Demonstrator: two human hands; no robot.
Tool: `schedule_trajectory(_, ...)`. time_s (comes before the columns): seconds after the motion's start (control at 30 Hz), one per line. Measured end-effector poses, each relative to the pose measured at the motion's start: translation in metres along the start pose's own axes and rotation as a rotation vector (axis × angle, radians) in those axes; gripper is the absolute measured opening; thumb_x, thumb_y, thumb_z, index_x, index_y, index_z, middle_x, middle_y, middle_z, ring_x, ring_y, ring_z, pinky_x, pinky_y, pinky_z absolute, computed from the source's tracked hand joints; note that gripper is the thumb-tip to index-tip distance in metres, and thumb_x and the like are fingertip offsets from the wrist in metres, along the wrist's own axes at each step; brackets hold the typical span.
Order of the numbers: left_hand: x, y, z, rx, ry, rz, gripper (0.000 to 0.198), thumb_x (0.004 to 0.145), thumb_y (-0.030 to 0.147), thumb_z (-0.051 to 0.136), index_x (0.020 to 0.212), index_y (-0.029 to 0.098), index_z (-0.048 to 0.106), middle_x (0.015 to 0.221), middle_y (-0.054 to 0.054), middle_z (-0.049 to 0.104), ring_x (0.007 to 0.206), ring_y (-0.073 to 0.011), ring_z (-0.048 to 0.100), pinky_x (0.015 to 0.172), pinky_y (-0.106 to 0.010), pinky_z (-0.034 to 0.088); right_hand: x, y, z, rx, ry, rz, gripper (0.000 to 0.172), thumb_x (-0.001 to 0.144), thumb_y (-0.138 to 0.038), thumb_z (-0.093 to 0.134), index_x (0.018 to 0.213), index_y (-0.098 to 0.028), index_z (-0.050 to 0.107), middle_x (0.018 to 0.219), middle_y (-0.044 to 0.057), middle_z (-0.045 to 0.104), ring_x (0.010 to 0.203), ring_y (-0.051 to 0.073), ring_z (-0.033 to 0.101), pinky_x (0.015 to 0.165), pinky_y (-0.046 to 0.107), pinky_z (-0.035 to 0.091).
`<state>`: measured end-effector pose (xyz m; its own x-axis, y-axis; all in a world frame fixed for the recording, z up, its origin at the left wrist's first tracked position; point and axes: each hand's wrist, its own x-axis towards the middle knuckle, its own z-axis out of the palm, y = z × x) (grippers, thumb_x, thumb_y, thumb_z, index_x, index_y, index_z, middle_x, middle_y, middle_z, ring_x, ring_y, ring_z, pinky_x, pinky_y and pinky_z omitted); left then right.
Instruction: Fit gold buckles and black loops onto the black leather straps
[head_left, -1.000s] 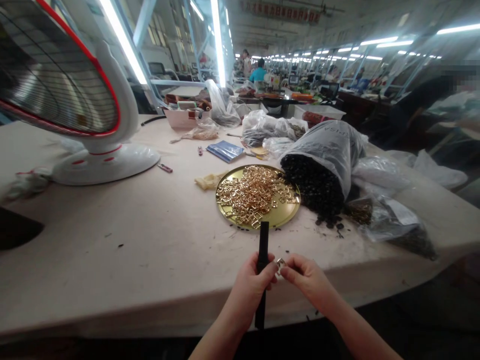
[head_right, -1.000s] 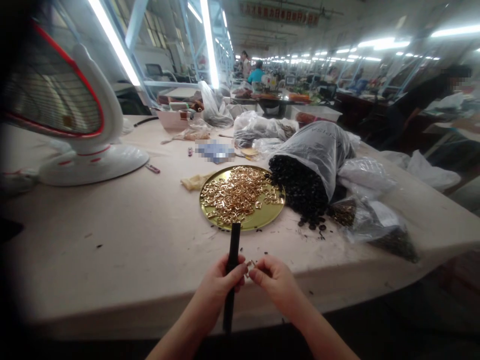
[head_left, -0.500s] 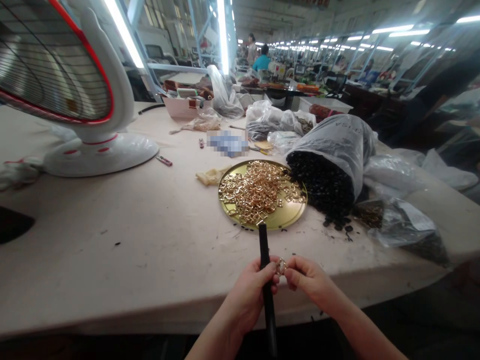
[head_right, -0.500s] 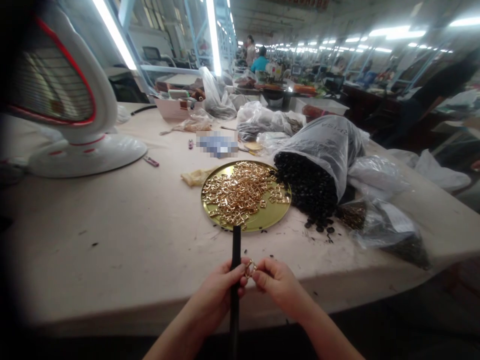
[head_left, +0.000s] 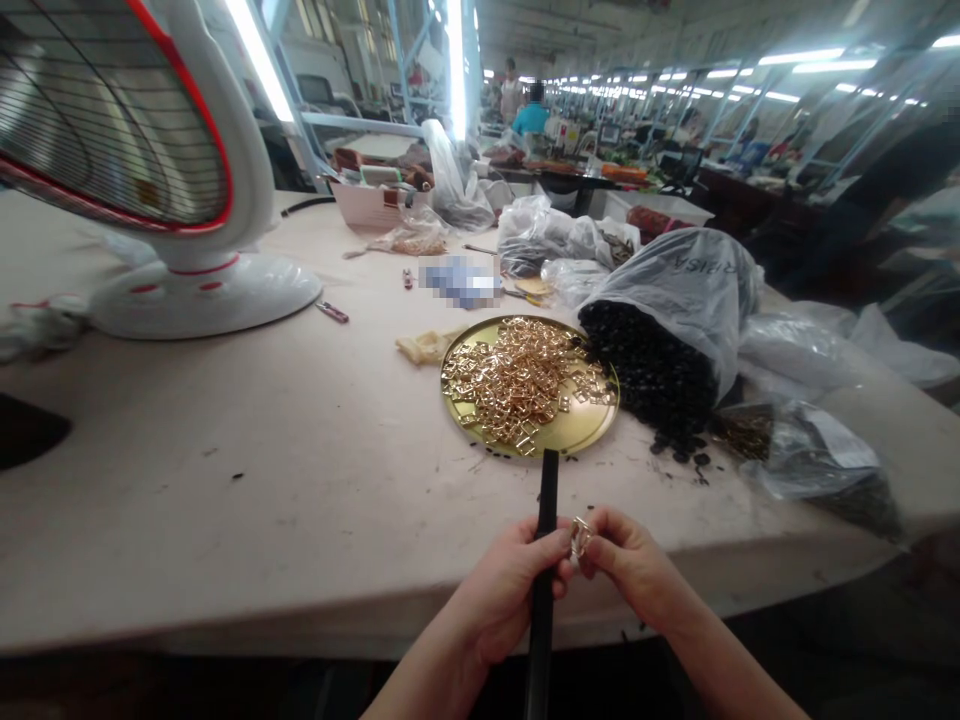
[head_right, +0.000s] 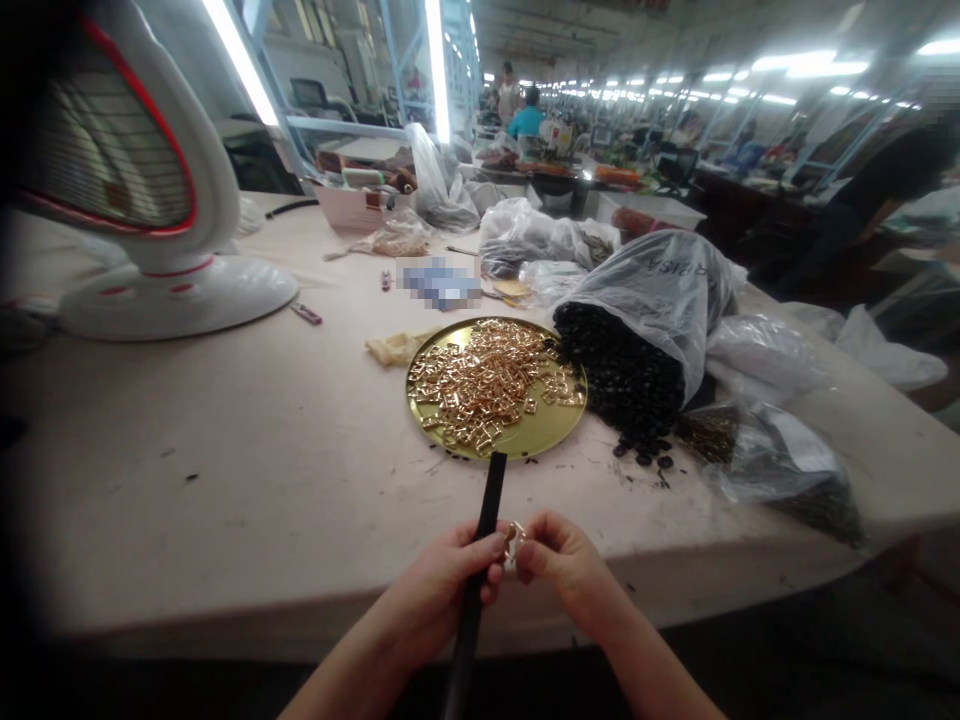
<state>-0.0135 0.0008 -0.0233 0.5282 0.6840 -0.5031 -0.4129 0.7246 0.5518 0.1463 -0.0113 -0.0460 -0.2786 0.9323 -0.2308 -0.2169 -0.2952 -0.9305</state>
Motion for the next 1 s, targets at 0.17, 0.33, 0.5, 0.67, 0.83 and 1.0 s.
schedule_trajectory(0.17,0.005,-0.007,0.002,-0.015,0.035,-0.049,0.019,0.07,0.027,0.065,0.077,0.01,0.059,0.06,0.001,0.052,0.046,-0.0021,0.044,0.042,-0.012,0.035,0.0,0.0,0.0,-0.062,-0.096,0.071,0.023,0.07,-0.032,0.067,0.065,-0.017,0.051,0.066,0.001,0.064,0.056,0.01,0.052,0.055,0.024,0.038)
schedule_trajectory(0.33,0.006,-0.012,0.003,0.332,0.226,0.266,0.017,0.073,0.026,0.06,0.084,0.014,0.057,0.06,0.002,0.055,0.051,-0.008,0.05,0.049,-0.018,0.04,0.003,-0.003,0.001,-0.227,0.001,0.084,0.027,0.068,-0.039,0.067,0.063,-0.017,0.052,0.057,-0.002,0.057,0.053,0.01,0.048,0.052,0.023,0.037)
schedule_trajectory(0.5,-0.002,-0.009,0.004,0.74,0.285,0.545,0.014,0.074,0.029,0.058,0.083,0.018,0.061,0.078,-0.004,0.06,0.071,-0.0168,0.056,0.067,-0.027,0.043,-0.002,-0.005,0.013,-0.258,0.159,0.081,0.029,0.073,-0.043,0.059,0.062,-0.018,0.051,0.048,-0.006,0.047,0.046,0.009,0.042,0.048,0.022,0.034)
schedule_trajectory(0.67,-0.002,-0.004,0.002,0.775,0.329,0.533,0.014,0.074,0.029,0.057,0.083,0.019,0.061,0.076,-0.004,0.061,0.069,-0.0172,0.056,0.066,-0.027,0.043,-0.009,-0.012,0.012,-0.324,0.1,0.056,0.022,0.072,-0.039,0.061,0.073,-0.018,0.056,0.059,-0.003,0.053,0.054,0.011,0.048,0.053,0.024,0.038)
schedule_trajectory(0.83,0.003,-0.003,0.003,0.598,0.2,0.217,0.019,0.074,0.03,0.056,0.085,0.015,0.056,0.056,0.002,0.054,0.049,-0.0104,0.049,0.049,-0.021,0.039,-0.008,-0.016,0.006,-0.514,0.256,-0.107,0.017,0.069,-0.029,0.066,0.075,-0.019,0.054,0.066,-0.002,0.054,0.063,0.013,0.05,0.059,0.025,0.04)
schedule_trajectory(1.0,-0.003,-0.005,0.005,0.446,0.143,0.157,0.025,0.072,0.029,0.06,0.091,0.013,0.055,0.062,0.001,0.055,0.055,-0.0092,0.051,0.05,-0.019,0.037,-0.007,-0.018,0.009,-0.242,0.11,-0.028,0.018,0.071,-0.031,0.064,0.079,-0.02,0.052,0.064,-0.005,0.056,0.06,0.011,0.053,0.057,0.024,0.041)
